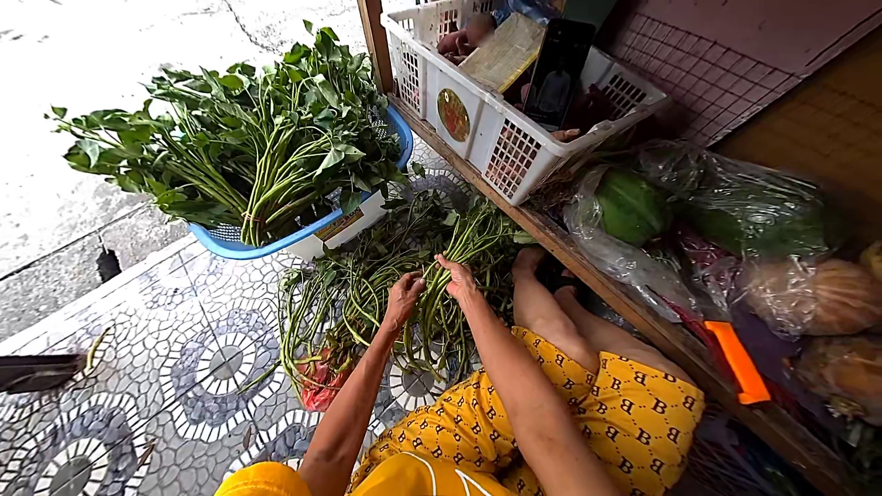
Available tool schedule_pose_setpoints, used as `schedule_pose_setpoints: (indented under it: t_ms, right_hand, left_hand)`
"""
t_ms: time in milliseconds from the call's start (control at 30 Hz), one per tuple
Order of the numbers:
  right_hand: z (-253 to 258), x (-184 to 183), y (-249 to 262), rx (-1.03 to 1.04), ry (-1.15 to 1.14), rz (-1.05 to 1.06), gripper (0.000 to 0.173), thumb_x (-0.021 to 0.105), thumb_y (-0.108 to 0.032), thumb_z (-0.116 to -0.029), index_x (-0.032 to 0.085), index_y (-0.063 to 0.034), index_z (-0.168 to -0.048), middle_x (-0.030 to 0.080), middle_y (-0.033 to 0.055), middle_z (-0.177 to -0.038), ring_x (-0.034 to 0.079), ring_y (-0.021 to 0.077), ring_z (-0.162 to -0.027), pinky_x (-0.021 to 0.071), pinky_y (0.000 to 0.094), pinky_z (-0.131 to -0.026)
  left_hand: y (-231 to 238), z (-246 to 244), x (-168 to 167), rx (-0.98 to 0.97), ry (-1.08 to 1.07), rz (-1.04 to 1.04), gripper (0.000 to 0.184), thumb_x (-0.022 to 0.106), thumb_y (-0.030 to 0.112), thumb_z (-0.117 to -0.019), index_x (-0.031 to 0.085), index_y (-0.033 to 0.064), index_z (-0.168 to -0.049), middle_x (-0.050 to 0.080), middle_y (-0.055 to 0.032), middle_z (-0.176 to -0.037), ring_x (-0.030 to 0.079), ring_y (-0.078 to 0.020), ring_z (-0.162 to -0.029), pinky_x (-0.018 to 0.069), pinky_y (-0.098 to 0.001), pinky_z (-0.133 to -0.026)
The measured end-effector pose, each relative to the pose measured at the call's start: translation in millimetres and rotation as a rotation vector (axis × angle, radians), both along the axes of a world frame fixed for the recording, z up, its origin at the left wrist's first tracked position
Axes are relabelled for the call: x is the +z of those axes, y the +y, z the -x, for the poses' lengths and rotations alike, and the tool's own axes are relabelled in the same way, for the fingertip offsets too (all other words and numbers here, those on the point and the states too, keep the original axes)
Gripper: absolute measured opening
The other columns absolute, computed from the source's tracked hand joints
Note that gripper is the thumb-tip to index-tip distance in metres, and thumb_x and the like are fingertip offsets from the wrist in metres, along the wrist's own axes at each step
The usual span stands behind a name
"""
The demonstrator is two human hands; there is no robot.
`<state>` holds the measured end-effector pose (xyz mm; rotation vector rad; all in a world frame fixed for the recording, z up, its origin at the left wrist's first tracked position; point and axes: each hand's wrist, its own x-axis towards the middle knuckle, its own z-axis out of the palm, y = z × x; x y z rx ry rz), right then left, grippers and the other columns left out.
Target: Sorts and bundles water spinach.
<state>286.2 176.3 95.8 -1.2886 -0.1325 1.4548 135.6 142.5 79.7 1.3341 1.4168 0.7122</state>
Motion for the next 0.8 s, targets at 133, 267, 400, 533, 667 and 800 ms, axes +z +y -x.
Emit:
schedule_pose_setpoints:
  t_ms: [133,267,400,533,667,800]
  right_hand:
    - [-0.5,2.1,1.6,0.004,-0.029,-0.027,0.022,0.067,0.001,-0.0963,0.062,0.0020,-0.118,0.066,0.0105,-0.093,0.061,0.0147,-0.073,0.0543,0.0292,-0.070]
    - [1.6,-1.6,-1.0,0.011,-0.047,-0.018,0.019,0.067,-0.008,-0.0991,0.064,0.0021,-0.115,0.065,0.0096,-0.089,0.061,0.0146,-0.073,0.0541,0.0284,-0.071]
    - [4.0,-1.6,-2.7,0.056,-0.104,0.039,0.044,0.072,-0.020,-0.0980,0.057,0.0050,-0.131,0.063,0.0209,-0.125,0.060,0.0259,-0.114,0.0491,0.0422,-0.101]
    - [5.4,-2.8,-3.8,0.066,-0.133,0.061,0.050,0.077,-0.021,-0.0942,0.056,0.0073,-0.130,0.062,0.0231,-0.125,0.061,0.0277,-0.114,0.0497,0.0433,-0.100]
    - [-3.9,-5.7,-6.7,0.029,-0.144,0.152,0.050,0.070,-0.016,-0.0985,0.049,0.0072,-0.138,0.059,0.0248,-0.130,0.059,0.0304,-0.117,0.0483,0.0454,-0.101]
    - [-6.9,-5.3,-2.3,-0.168,-0.104,0.188,0.017,0.058,-0.008,-0.1035,0.053,0.0022,-0.117,0.055,0.0093,-0.083,0.056,0.0152,-0.063,0.0522,0.0278,-0.059]
  left_hand:
    - [3.5,-12.7,6.9,0.136,-0.040,-0.016,0.025,0.057,0.019,-0.1053,0.069,0.0013,-0.119,0.071,-0.0094,-0.101,0.068,-0.0127,-0.084,0.0569,-0.0323,-0.078]
    - [9.8,-25.7,10.9,0.171,-0.069,-0.025,0.025,0.058,0.017,-0.1047,0.068,-0.0015,-0.119,0.068,-0.0151,-0.110,0.068,-0.0176,-0.090,0.0578,-0.0355,-0.082]
    - [14.6,-41.2,14.4,0.111,0.051,-0.079,0.024,0.058,0.019,-0.1044,0.072,0.0027,-0.115,0.071,-0.0132,-0.109,0.068,-0.0195,-0.098,0.0526,-0.0406,-0.092]
    - [17.2,-53.4,19.7,-0.014,0.312,-0.110,0.029,0.053,0.020,-0.1066,0.072,0.0024,-0.120,0.067,-0.0196,-0.115,0.065,-0.0335,-0.111,0.0484,-0.0522,-0.100]
    - [23.7,-54.4,11.5,-0.182,0.322,-0.145,0.034,0.045,0.019,-0.1093,0.068,-0.0002,-0.127,0.071,-0.0212,-0.117,0.068,-0.0351,-0.112,0.0493,-0.0535,-0.103]
    - [69.2,-25.3,-47.6,-0.025,0.362,0.007,0.040,0.044,0.026,-0.1103,0.061,-0.0027,-0.131,0.065,-0.0284,-0.123,0.063,-0.0440,-0.116,0.0473,-0.0610,-0.100]
